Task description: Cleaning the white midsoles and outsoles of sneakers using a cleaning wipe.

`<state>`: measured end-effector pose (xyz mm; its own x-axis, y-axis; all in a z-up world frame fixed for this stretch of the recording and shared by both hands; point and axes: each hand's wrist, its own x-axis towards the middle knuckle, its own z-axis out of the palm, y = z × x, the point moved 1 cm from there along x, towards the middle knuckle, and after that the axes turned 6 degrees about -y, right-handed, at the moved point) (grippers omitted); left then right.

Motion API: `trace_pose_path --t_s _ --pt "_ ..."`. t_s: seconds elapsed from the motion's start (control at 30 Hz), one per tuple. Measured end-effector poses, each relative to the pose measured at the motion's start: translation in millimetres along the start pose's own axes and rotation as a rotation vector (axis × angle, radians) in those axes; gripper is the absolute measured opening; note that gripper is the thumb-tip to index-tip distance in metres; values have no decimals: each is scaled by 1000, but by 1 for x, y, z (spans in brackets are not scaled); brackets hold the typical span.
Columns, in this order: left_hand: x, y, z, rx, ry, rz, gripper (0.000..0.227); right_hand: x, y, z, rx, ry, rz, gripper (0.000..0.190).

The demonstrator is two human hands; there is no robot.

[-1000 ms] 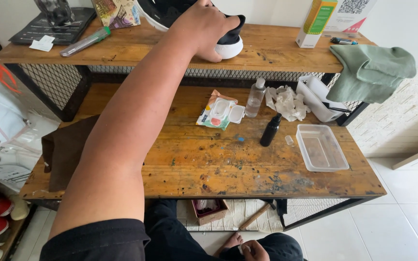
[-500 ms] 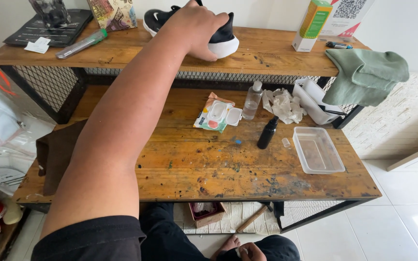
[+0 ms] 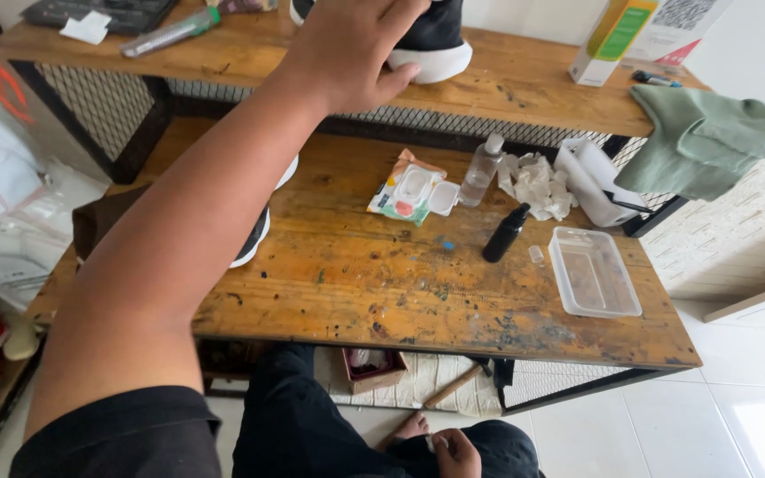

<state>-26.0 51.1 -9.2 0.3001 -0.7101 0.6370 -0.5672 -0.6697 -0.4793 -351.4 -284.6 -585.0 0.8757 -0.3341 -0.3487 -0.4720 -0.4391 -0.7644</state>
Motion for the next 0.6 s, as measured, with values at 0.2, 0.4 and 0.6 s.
trace_pose_path --t_s 0.2,0.4,0.6 --pt "-106 37 2 -177 188 28 17 10 16 2 11 -48 -70 12" --pt "-176 30 31 -122 -473 -583 43 -1 -5 -1 -37 -118 -78 11" --pt "-207 7 63 -209 -753 -972 72 -6 -13 -2 -46 -98 -48 12"
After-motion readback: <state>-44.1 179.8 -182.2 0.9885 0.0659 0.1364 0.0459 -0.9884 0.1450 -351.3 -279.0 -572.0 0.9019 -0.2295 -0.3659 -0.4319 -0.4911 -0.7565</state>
